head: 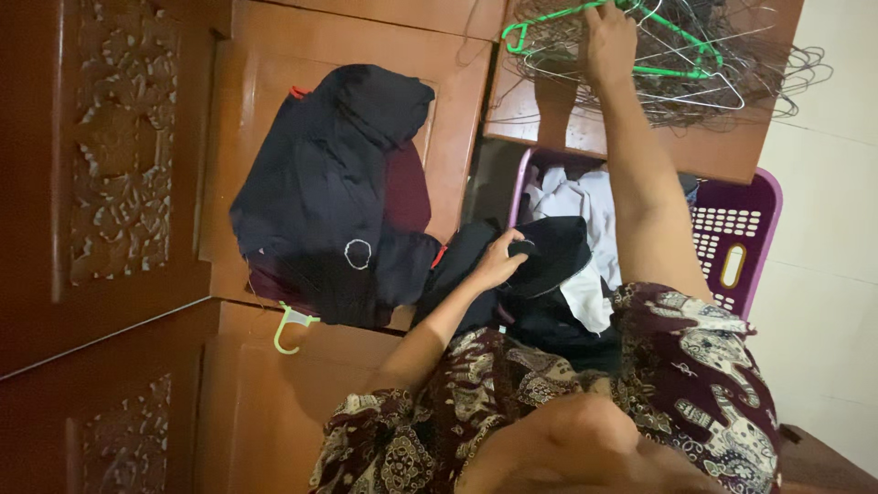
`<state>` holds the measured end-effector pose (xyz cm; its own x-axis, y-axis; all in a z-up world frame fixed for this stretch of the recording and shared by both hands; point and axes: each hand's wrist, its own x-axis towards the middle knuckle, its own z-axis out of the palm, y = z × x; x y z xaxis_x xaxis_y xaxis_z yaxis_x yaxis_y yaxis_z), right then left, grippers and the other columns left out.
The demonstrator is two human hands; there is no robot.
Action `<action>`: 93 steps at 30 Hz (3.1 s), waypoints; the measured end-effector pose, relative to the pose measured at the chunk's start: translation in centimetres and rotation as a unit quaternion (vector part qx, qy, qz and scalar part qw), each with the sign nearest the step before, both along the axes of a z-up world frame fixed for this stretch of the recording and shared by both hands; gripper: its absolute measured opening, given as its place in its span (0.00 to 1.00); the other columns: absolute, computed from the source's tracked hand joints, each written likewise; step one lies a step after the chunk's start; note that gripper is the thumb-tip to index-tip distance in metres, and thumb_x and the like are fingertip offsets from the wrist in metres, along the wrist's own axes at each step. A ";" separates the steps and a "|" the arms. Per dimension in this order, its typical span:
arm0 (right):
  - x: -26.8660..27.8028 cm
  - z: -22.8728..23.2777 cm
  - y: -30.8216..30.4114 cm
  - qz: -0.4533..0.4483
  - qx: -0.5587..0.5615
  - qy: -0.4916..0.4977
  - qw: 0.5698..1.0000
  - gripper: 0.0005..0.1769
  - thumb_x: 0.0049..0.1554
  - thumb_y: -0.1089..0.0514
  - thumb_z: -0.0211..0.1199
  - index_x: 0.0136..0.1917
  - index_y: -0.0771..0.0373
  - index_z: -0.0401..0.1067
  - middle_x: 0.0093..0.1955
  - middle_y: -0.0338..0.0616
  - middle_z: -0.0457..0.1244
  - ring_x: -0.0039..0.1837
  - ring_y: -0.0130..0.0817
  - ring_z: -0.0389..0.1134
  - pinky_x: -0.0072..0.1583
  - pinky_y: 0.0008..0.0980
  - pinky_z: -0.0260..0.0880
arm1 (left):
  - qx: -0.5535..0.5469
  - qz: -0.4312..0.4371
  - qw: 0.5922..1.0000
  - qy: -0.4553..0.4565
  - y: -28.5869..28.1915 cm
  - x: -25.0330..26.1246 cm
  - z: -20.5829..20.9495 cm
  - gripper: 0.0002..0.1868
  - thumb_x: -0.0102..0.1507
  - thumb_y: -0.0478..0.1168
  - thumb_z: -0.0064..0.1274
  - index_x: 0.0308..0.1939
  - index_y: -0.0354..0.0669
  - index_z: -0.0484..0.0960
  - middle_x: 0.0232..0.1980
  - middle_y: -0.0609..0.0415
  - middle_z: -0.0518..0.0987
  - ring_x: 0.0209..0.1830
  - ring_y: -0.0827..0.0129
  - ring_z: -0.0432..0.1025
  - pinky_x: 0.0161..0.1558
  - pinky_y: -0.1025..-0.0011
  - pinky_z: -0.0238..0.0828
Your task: The person sits on the floor and takes clothes from a purple laundry basket, places each item on a hanger, and sets the hanger on a wooden cabinet. Items handled include a maroon shirt, a black jacket, a white shirt, a pink top, a blue top, and a white shirt.
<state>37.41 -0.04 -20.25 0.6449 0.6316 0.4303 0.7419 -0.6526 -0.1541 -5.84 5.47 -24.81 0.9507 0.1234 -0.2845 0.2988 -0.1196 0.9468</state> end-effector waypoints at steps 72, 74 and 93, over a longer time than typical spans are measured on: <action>-48.9 34.9 -27.3 -0.156 0.113 0.294 0.936 0.15 0.71 0.56 0.52 0.45 0.67 0.64 0.34 0.55 0.55 0.36 0.45 0.55 0.43 0.41 0.60 | 0.242 0.033 0.893 -0.377 -1.6 6.0 33.6 0.07 0.60 0.37 0.58 0.40 0.43 0.86 0.28 0.45 0.82 0.27 0.56 0.79 0.31 0.62 0.71; -48.7 35.9 -27.3 -0.167 0.088 0.334 0.923 0.16 0.70 0.55 0.51 0.44 0.67 0.66 0.33 0.55 0.57 0.35 0.46 0.58 0.43 0.41 0.62 | 0.185 0.032 0.910 -0.369 -1.1 5.9 33.6 0.07 0.59 0.35 0.58 0.40 0.42 0.87 0.27 0.50 0.83 0.25 0.66 0.79 0.29 0.66 0.72; -47.7 39.0 -29.6 -0.166 -0.016 0.438 0.883 0.27 0.66 0.47 0.49 0.41 0.71 0.74 0.33 0.57 0.65 0.37 0.48 0.64 0.45 0.45 0.67 | 0.100 -0.017 0.935 -0.340 0.2 -1.0 37.2 0.18 0.58 0.28 0.53 0.50 0.42 0.86 0.19 0.53 0.62 0.18 0.74 0.58 0.26 0.70 0.56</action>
<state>-10.27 -29.59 18.77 0.8739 0.3473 -0.3403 0.1136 -0.8263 -0.5516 -6.87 5.69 12.35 0.9081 0.0762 0.4119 -0.3703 -0.3135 0.8744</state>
